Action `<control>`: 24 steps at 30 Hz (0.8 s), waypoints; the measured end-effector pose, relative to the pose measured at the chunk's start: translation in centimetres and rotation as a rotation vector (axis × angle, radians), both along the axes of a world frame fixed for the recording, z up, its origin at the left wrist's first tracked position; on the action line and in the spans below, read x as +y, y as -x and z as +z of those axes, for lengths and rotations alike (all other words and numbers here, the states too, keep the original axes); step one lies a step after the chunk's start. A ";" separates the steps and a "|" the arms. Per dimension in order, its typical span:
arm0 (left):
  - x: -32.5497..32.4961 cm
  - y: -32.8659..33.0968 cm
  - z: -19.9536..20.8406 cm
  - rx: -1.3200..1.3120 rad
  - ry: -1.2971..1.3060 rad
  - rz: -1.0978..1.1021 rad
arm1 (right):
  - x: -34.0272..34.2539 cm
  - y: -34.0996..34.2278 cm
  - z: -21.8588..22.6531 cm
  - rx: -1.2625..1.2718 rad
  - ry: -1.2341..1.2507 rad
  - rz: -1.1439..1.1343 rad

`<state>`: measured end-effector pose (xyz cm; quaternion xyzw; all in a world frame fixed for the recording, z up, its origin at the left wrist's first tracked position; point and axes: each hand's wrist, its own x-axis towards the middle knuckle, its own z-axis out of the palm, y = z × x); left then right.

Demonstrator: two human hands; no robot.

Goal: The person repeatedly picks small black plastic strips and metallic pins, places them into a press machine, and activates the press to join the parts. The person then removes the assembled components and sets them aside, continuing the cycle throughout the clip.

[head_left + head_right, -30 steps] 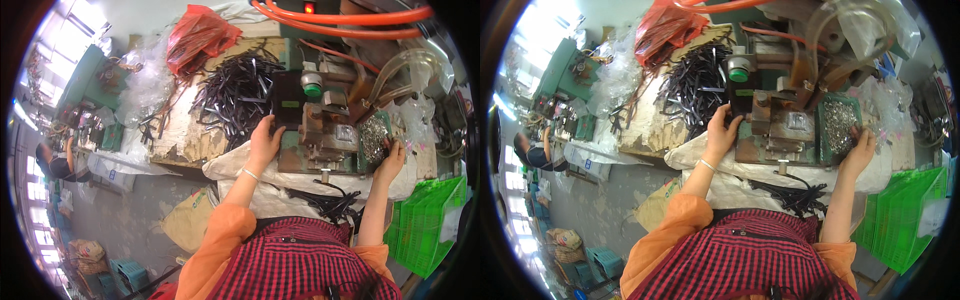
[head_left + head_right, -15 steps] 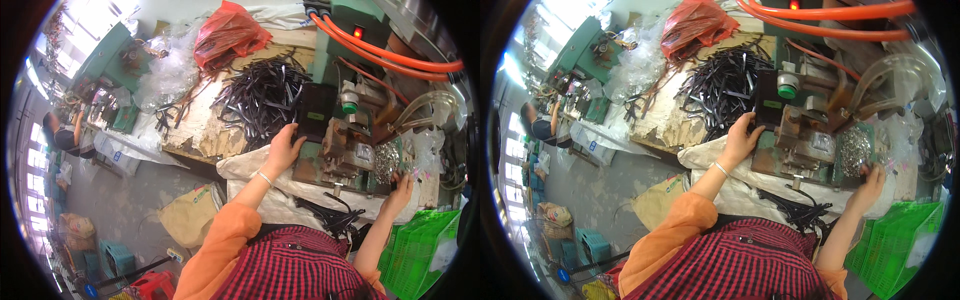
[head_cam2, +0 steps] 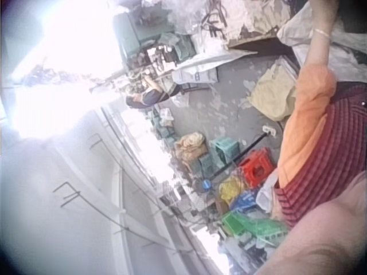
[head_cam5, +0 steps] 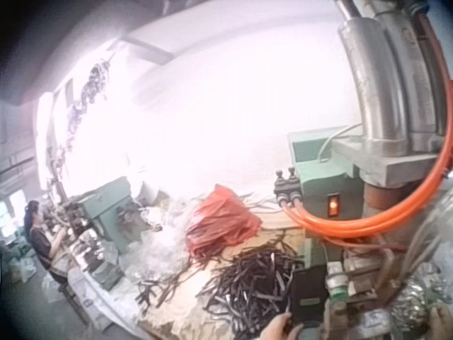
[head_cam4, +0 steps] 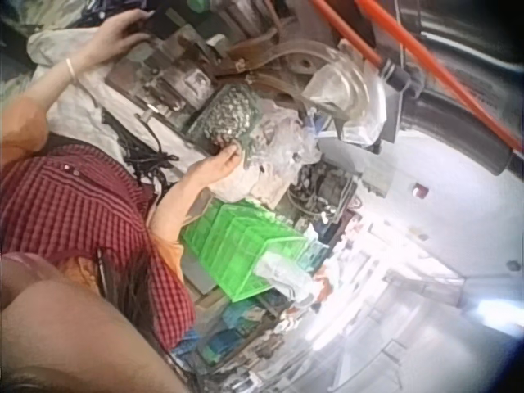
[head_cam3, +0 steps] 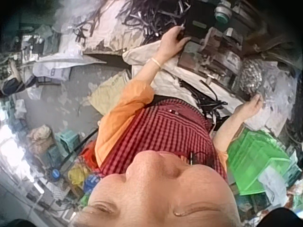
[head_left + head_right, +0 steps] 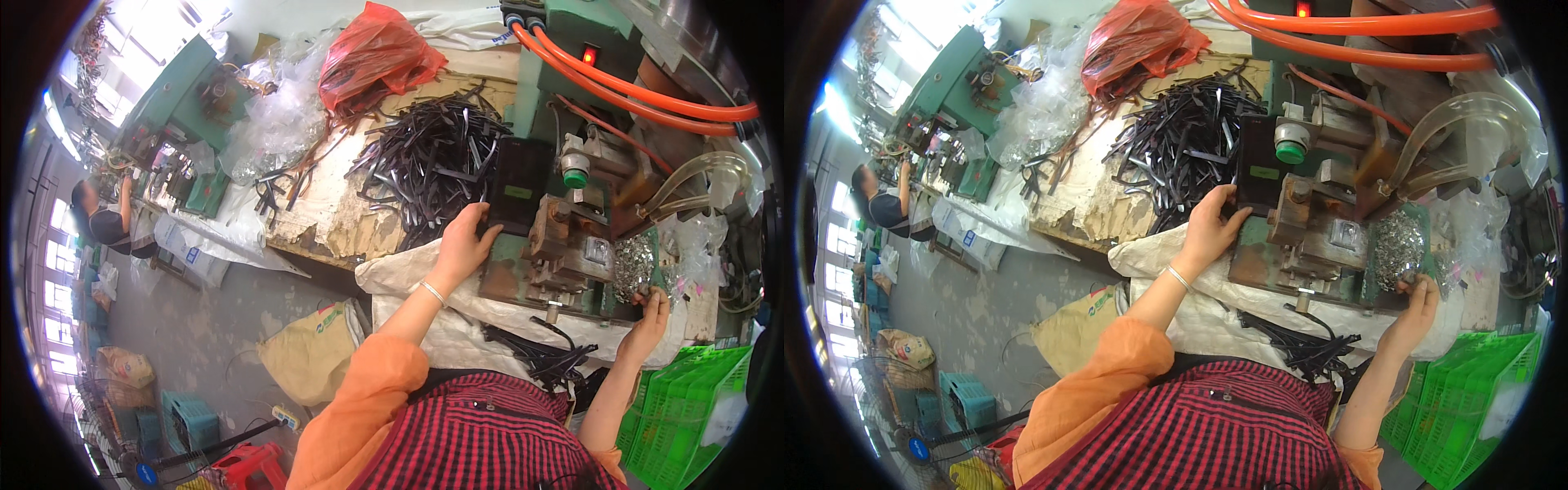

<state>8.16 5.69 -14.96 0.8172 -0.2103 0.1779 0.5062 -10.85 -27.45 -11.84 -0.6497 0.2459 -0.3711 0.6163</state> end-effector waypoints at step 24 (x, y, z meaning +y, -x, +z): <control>17.3 -9.9 4.9 -0.134 -0.328 0.585 | -0.3 0.5 0.3 0.057 0.229 -0.042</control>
